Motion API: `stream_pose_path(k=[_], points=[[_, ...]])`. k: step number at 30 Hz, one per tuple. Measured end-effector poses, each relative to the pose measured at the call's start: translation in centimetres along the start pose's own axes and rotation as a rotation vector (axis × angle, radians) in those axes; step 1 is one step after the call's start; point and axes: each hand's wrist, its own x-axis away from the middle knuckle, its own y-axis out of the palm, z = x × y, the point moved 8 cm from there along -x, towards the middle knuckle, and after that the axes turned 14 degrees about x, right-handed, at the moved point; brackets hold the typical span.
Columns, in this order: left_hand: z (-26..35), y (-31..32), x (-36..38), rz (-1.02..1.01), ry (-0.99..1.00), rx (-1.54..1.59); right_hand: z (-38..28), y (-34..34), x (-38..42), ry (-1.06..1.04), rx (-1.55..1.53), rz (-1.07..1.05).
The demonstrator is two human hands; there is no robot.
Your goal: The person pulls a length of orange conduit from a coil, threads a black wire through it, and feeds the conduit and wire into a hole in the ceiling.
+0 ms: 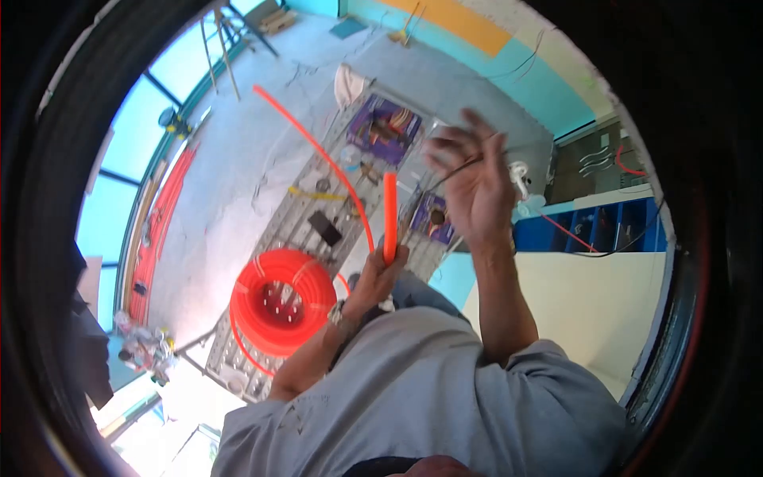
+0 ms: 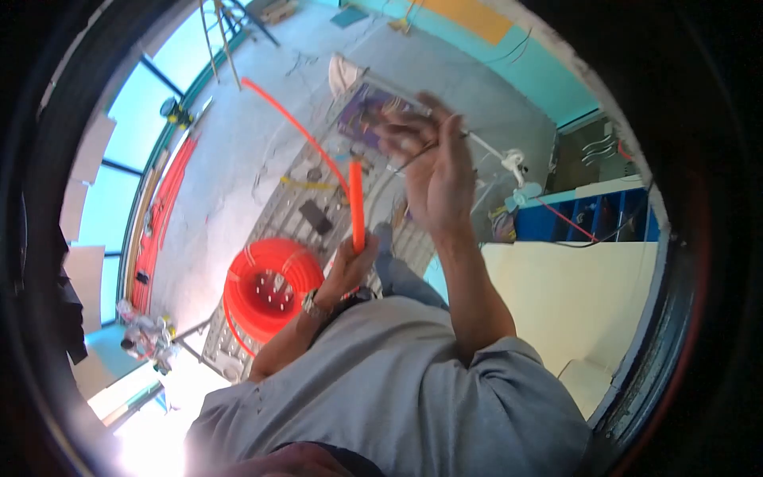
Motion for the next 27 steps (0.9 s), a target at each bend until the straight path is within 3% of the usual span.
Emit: stream_pose_path(k=[1, 3, 5, 7, 10, 11, 14, 15, 18, 21, 23, 27], points=[[-0.9, 0.2, 0.4, -0.02, -0.033, 0.032, -0.5, -1.5, -0.2, -0.079, -0.01, 0.05], [-1.2, 0.3, 0.2, -0.078, -0.029, 0.044, -0.5, -3.9, -1.0, -0.056, 0.002, -0.121], [-0.8, 0.0, 0.7, -0.033, -0.002, 0.062, -0.5, -4.9, -0.9, -0.113, 0.39, -0.073], [-1.1, -1.4, 0.3, -0.025, 0.133, -0.094, -2.0, -5.4, -0.7, -0.271, 1.16, 0.182], [-0.6, -4.6, 0.9, 0.192, -0.148, -0.087, 1.0, -8.6, -1.1, -0.271, 1.405, 0.0], [-0.2, -5.6, 0.7, 0.168, -0.11, -0.286, 2.4, -10.1, -0.7, -0.123, 1.422, -0.038], [3.3, -6.6, 1.5, 0.137, 0.132, -0.38, 5.9, -12.7, 0.7, -0.028, 1.558, -0.173], [4.0, -7.1, 1.7, 0.158, 0.255, -0.492, 6.7, -13.2, 1.0, 0.028, 1.473, -0.217], [5.2, -7.8, 2.2, 0.097, 0.19, -0.741, 7.9, -13.8, 1.8, 0.193, 1.257, -0.318], [4.3, -9.8, 2.5, 0.184, 0.118, -0.547, 7.0, -12.7, 2.2, 0.325, 1.124, -0.424], [4.5, -10.1, 2.5, 0.195, 0.137, -0.517, 7.0, -11.7, 2.3, 0.357, 1.058, -0.551], [5.7, -9.9, 2.8, 0.196, 0.123, -0.526, 8.2, -12.4, 2.7, 0.247, 1.045, -0.61]])
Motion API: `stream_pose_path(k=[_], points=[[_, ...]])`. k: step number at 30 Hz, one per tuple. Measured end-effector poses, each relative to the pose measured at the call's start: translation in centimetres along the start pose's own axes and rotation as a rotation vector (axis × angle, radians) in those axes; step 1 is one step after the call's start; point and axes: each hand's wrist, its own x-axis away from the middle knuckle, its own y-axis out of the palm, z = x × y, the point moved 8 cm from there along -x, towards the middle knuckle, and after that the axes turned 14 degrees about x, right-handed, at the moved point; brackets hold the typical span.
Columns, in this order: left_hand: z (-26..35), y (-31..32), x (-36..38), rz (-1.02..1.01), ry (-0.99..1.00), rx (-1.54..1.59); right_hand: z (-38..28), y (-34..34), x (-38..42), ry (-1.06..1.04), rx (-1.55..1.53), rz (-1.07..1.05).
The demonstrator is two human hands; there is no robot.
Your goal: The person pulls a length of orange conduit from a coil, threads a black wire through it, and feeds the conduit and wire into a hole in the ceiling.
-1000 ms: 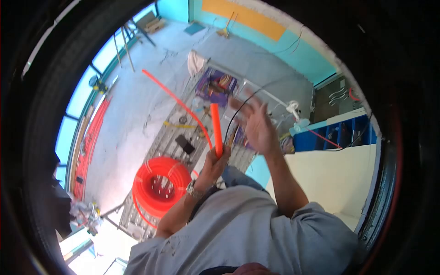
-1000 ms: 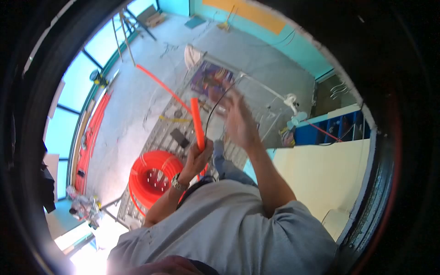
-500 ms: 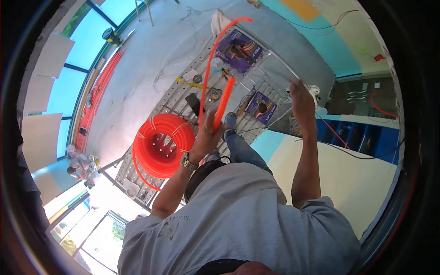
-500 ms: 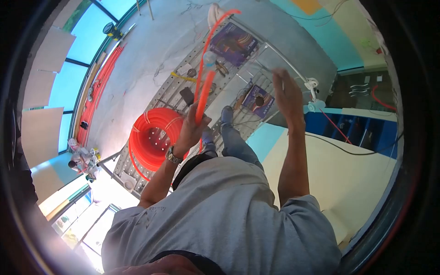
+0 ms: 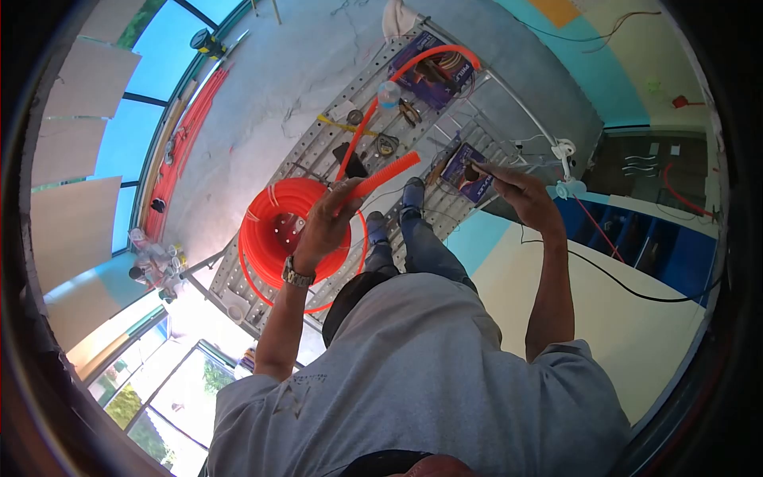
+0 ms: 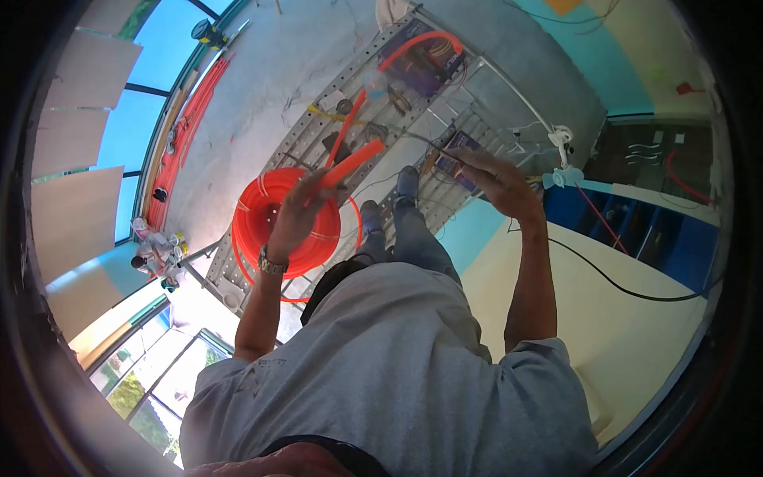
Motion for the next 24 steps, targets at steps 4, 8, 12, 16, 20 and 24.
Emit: stream_pose_path(k=[4, 8, 12, 16, 20, 24], points=[[0.2, -0.1, -0.1, -0.01, 0.013, -0.017, 2.0, 0.8, -0.4, -0.004, -0.027, -0.043], [0.4, 0.1, -0.2, -0.019, 0.02, -0.022, 1.9, 0.8, -0.5, 0.056, 0.013, -0.086], [0.3, 0.6, -0.2, -0.083, 0.068, -0.098, 1.2, 0.7, -1.0, 0.01, 0.039, -0.14], [0.1, 1.6, -0.1, -0.24, -0.026, -0.182, -0.1, 0.4, -2.1, -0.192, 0.238, -0.225], [0.7, 3.3, 0.3, -0.348, -0.097, -0.193, -4.7, 2.1, -2.8, -0.357, 0.319, -0.348], [0.7, 4.9, 0.8, -0.356, 0.007, -0.369, -3.0, 5.5, -3.1, -0.157, 0.011, -0.33]])
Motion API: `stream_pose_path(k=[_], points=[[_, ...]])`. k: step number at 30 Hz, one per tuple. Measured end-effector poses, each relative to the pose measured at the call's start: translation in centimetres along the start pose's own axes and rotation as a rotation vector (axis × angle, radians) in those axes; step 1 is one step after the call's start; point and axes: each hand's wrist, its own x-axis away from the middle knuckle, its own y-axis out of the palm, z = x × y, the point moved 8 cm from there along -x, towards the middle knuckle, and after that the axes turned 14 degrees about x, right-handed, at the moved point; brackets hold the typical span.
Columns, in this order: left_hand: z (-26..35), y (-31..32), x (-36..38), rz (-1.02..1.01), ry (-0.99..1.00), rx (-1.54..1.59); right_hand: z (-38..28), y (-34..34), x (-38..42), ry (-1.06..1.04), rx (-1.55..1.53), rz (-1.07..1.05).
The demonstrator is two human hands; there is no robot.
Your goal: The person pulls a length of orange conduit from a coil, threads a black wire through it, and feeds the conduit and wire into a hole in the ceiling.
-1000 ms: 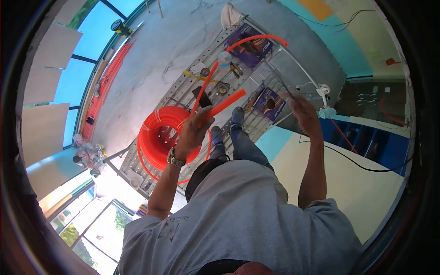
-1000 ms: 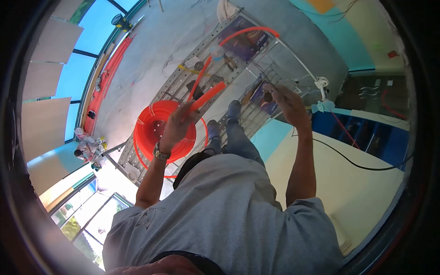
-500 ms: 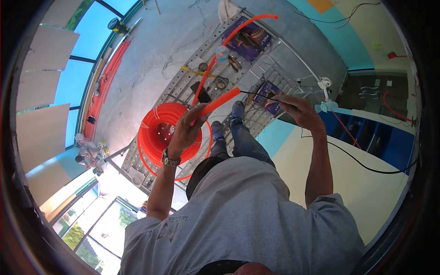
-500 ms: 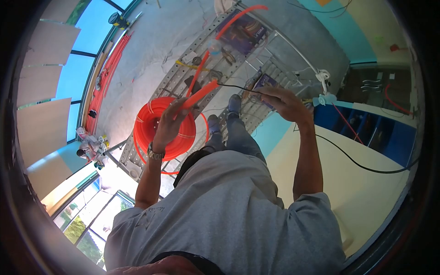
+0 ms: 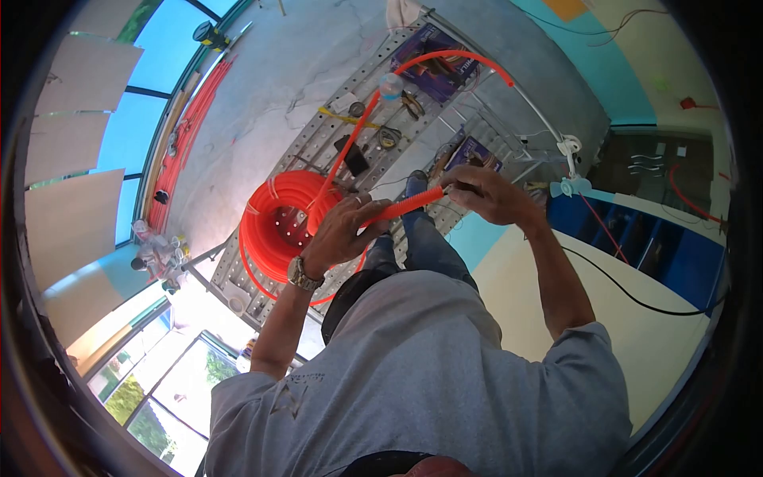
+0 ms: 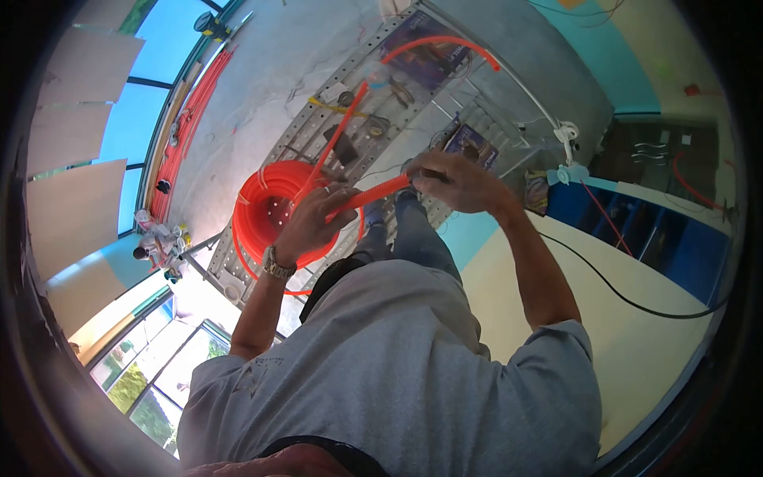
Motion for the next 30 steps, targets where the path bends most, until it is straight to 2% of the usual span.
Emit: stream_pose_path(k=[2, 4, 5, 8, 11, 12, 14, 15, 16, 17, 18, 19, 20, 23, 24, 27, 30], points=[[-0.6, 0.3, 0.2, 0.013, -0.004, -0.002, 0.1, 1.3, 0.1, 0.046, -0.006, -0.044], [0.7, 0.6, 0.5, 0.077, 0.126, -0.024, 0.1, 3.5, 0.5, 0.113, 0.03, -0.11], [1.5, 0.7, 0.4, 0.112, 0.198, -0.036, -0.7, 4.4, 0.7, -0.117, 0.018, 0.016], [2.4, 0.2, 1.0, 0.371, 0.212, -0.108, 1.1, 5.1, 1.2, 0.039, -0.022, 0.119], [1.4, -0.4, 3.9, 0.76, 0.218, -0.117, 2.3, 4.3, 1.5, 0.229, -0.123, 0.166], [0.8, 0.5, 4.6, 0.705, 0.168, -0.026, 2.2, 3.8, 1.5, 0.27, -0.147, 0.191], [-1.3, 3.3, 3.7, 0.524, -0.109, 0.644, 2.5, 3.6, 1.3, 0.316, -0.181, 0.245], [-1.7, 5.3, 3.1, 0.419, -0.247, 0.968, 2.2, 4.0, 0.9, 0.265, -0.134, 0.272], [-1.2, 6.3, 2.3, 0.324, -0.357, 1.146, 2.0, 4.9, 0.5, 0.212, -0.09, 0.298], [-1.2, 6.8, 1.5, 0.379, -0.332, 1.336, 1.4, 5.4, 0.2, 0.16, -0.046, 0.328], [-1.4, 7.6, 0.5, 0.427, -0.299, 1.526, 0.9, 6.6, -0.3, 0.158, -0.055, 0.216], [-1.9, 8.3, -0.1, 0.475, -0.267, 1.72, 0.6, 7.5, -0.4, 0.165, -0.157, 0.259], [-1.9, 8.0, -0.7, 0.457, -0.175, 1.753, 0.4, 9.0, -0.7, 0.173, -0.257, 0.297], [-2.2, 6.4, -1.3, 0.568, -0.087, 1.868, -1.0, 10.9, -1.6, 0.146, -0.423, 0.347], [-3.1, 5.9, -1.1, 0.693, -0.181, 1.877, -0.3, 12.2, -1.8, 0.152, -0.46, 0.351], [-3.9, 4.7, -0.1, 0.822, -0.14, 1.915, 0.9, 14.5, -2.5, 0.11, -0.524, 0.344], [-4.5, 5.3, 1.3, 0.923, -0.227, 2.084, 0.6, 15.5, -3.0, 0.054, -0.564, 0.389]])
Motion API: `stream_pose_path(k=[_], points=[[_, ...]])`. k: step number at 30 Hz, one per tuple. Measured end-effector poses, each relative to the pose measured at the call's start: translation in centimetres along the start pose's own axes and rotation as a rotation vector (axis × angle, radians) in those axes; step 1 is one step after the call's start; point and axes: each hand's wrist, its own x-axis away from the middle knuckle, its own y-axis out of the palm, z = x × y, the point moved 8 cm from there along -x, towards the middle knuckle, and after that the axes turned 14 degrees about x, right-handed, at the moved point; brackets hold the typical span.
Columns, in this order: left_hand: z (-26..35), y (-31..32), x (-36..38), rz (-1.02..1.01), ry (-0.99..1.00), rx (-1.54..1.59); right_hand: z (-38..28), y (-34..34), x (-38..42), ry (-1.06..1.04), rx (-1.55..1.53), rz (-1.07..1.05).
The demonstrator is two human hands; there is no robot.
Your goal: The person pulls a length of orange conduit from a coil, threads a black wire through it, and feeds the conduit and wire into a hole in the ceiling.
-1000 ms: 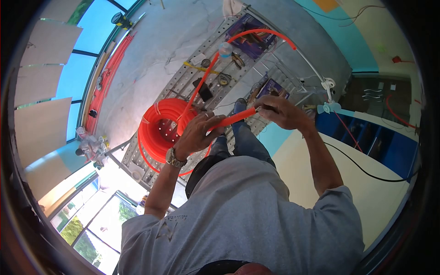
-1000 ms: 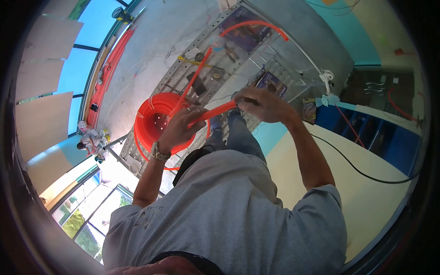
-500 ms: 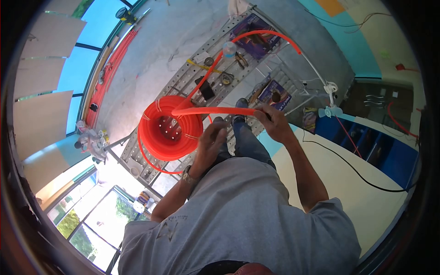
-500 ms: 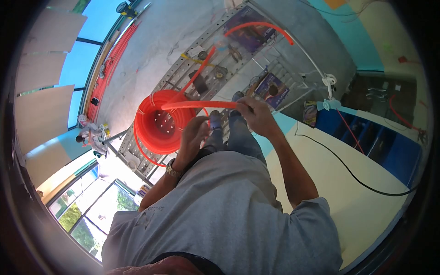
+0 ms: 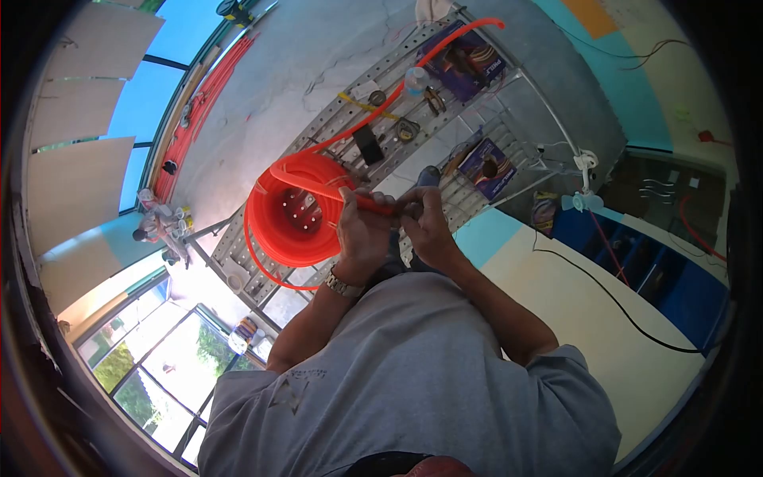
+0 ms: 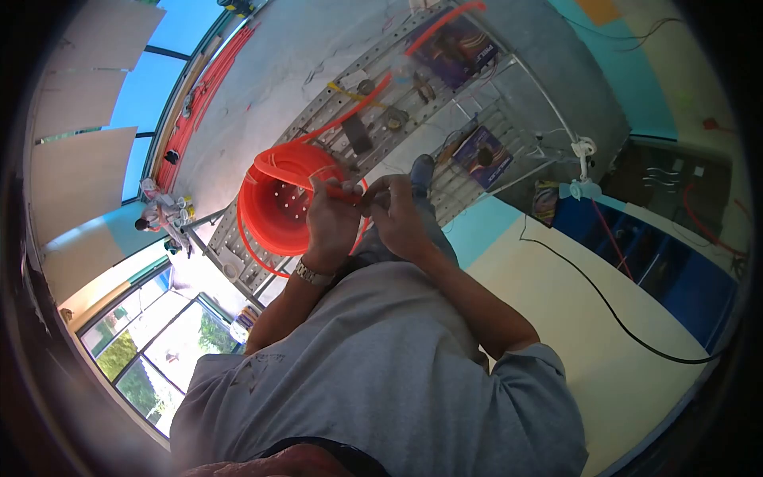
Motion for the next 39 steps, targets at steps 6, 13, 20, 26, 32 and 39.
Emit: stream_pose_path(k=[6, 13, 20, 26, 32, 39], points=[[3.0, -2.9, -0.2, 0.166, 0.069, 0.014, 0.0, 0.7, 0.1, -0.125, 0.66, -0.238], [9.6, -2.5, -2.0, 0.127, 0.171, 0.068, 4.1, -3.3, 4.1, -0.567, 0.782, -0.404], [5.7, -3.6, -2.5, 0.195, 0.151, -0.068, 1.4, -1.7, 2.6, -0.224, 0.668, -0.271], [3.5, -3.0, -1.8, 0.138, 0.026, -0.038, -1.4, 0.3, 1.7, -0.42, 0.688, -0.199], [9.0, -3.8, -4.2, 0.156, 0.145, 0.071, 4.3, -3.5, 2.7, -0.19, 0.536, -0.318], [2.3, -3.2, -1.9, 0.164, 0.089, -0.087, 0.0, 2.1, 0.8, -0.045, 0.457, -0.278]])
